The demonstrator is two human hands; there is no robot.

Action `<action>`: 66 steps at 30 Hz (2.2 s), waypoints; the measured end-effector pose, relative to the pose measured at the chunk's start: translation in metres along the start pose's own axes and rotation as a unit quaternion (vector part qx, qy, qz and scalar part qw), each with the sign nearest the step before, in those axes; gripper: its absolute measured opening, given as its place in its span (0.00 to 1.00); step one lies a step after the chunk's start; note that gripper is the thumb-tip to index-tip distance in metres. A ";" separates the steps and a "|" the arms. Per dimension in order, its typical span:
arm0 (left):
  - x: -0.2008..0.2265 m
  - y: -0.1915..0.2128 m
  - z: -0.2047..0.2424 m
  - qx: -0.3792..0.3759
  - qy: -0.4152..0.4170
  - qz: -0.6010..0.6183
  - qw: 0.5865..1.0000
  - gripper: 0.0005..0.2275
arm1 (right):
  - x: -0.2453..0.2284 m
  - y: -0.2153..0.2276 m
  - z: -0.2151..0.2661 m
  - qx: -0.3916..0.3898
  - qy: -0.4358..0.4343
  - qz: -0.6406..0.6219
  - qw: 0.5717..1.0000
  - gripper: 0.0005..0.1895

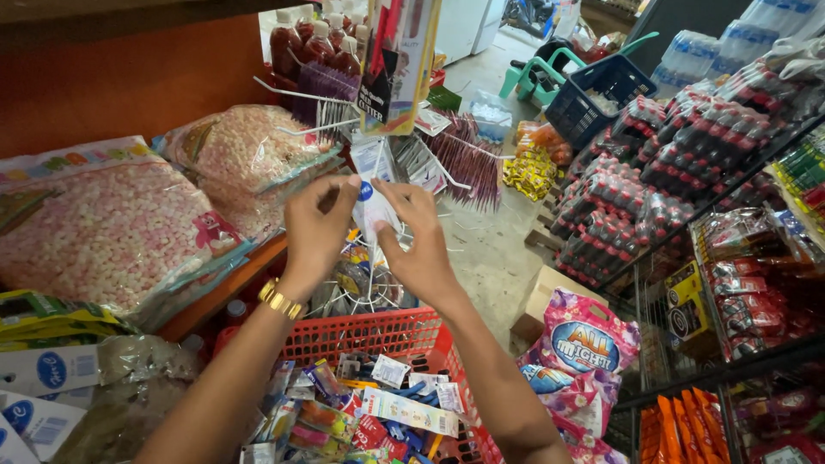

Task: Organizing small product sachets and packets into a red shopping basket in a grocery store.

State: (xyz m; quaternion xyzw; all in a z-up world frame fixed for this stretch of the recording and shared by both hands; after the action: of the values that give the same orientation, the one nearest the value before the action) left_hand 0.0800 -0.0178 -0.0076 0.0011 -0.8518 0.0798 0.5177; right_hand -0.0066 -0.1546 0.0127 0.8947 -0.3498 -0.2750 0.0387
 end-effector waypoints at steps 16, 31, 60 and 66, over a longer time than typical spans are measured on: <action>-0.015 -0.024 -0.052 0.079 -0.123 -0.175 0.974 0.12 | 0.053 -0.032 -0.005 -0.022 -0.106 0.145 0.983 0.40; -0.121 -0.006 0.112 -0.327 -0.002 -0.249 0.912 0.10 | 0.156 0.002 0.131 -0.514 -0.180 0.223 0.808 0.12; -0.235 0.024 0.180 -0.325 -0.045 -0.272 0.905 0.12 | 0.277 -0.036 0.278 -0.526 -0.267 0.008 0.807 0.09; -0.243 0.023 0.181 -0.244 -0.148 -0.149 0.947 0.14 | 0.242 -0.032 0.256 -0.458 -0.393 -0.254 0.756 0.10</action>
State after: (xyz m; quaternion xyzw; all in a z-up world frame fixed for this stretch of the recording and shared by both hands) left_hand 0.0310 -0.0393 -0.3065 0.0138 -0.9023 -0.2093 0.3768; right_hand 0.0262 -0.2554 -0.3245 0.6398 0.0731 -0.7292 0.2316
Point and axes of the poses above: each hand's wrist, its own z-axis away from the middle knuckle, its own y-axis out of the back of the hand, x = y × z, the point moved 4 cm from there along -z, towards the middle knuckle, and after that the axes turned 13 degrees about x, right-handed, at the moved point
